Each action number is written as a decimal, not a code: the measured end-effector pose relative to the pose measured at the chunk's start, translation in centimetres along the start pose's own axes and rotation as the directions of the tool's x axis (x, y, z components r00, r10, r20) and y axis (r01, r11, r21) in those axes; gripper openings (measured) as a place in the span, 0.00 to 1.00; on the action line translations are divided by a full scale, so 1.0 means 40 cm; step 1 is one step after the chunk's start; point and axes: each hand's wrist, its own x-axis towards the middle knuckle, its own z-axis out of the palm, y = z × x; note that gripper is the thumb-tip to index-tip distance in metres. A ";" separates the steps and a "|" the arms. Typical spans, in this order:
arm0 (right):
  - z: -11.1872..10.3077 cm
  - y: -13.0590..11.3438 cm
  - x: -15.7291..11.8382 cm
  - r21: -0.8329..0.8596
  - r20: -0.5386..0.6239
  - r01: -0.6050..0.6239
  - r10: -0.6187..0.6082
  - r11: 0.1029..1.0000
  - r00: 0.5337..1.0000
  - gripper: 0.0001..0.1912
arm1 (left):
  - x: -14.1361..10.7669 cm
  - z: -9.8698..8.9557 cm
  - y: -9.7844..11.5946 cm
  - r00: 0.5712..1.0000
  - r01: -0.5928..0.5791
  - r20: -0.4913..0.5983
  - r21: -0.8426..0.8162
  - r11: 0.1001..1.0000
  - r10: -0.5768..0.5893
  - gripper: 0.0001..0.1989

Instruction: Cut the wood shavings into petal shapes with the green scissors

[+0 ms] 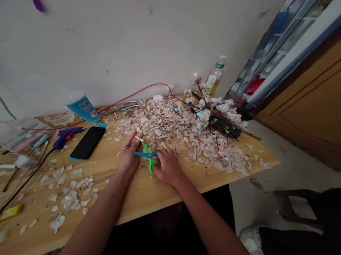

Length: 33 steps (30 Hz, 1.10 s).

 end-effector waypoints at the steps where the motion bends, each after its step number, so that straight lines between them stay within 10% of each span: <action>1: 0.000 0.000 0.000 0.004 -0.003 0.002 -0.002 1.000 1.000 0.14 | 0.000 0.002 0.000 1.000 -0.006 -0.006 0.002 1.000 0.006 0.25; 19: 0.000 0.001 -0.002 0.003 0.001 0.024 -0.024 1.000 1.000 0.12 | 0.012 -0.019 -0.005 0.974 0.132 -0.179 -0.065 0.989 -0.141 0.12; 33: 0.004 0.000 -0.002 -0.035 0.005 0.023 -0.023 0.999 1.000 0.14 | 0.008 -0.022 -0.009 0.998 0.056 -0.011 -0.025 0.998 -0.057 0.21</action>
